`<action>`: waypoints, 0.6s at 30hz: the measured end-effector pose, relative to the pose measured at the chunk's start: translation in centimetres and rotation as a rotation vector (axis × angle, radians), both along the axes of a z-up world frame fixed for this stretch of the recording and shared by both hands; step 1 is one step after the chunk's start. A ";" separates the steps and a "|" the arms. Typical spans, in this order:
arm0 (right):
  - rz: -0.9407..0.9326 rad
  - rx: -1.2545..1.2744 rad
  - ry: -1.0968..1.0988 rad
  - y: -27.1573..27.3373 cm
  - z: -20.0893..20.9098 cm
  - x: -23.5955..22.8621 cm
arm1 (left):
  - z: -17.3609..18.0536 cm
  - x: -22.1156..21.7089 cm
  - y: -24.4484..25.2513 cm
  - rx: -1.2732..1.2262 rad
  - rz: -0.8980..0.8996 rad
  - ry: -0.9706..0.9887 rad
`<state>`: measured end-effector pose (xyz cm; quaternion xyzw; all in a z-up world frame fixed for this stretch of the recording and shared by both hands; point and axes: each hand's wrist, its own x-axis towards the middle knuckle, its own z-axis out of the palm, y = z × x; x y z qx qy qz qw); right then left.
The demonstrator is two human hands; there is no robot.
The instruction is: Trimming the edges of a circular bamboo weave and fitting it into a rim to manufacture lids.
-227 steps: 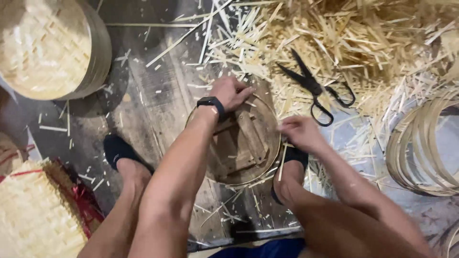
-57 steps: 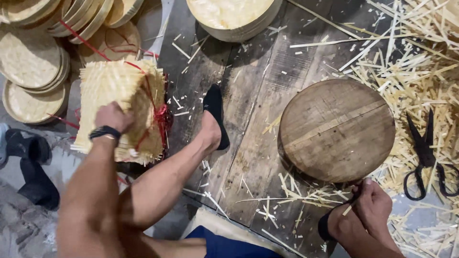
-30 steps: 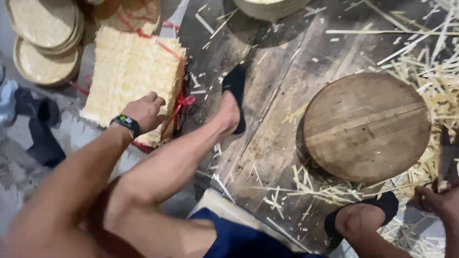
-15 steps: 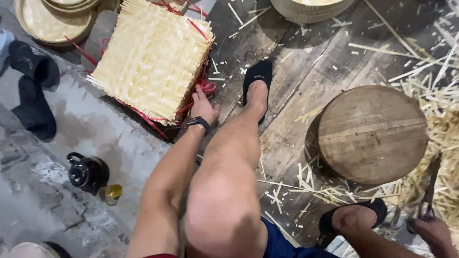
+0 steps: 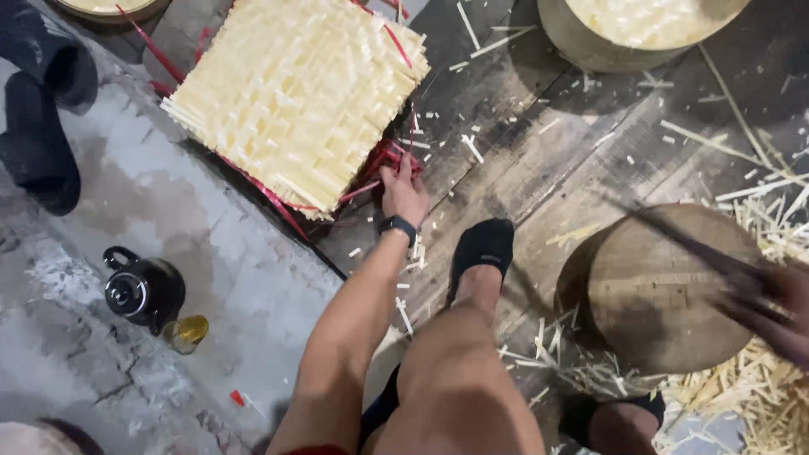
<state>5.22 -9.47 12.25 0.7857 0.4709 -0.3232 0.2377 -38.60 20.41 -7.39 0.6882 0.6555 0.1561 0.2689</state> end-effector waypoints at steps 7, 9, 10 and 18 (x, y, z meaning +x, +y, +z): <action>0.231 0.186 0.269 24.2 -2.9 -17.2 | 1.7 0.0 -0.9 0.045 0.050 -0.075; 0.260 0.018 0.164 26.3 -4.1 -19.1 | 1.8 0.4 -0.7 0.012 0.070 -0.050; 0.250 0.016 0.167 26.1 -5.4 -18.9 | 2.0 0.3 -0.5 0.009 0.060 -0.048; 0.138 0.107 0.202 23.3 -6.6 -16.3 | -0.2 1.0 -1.0 0.273 0.166 -0.218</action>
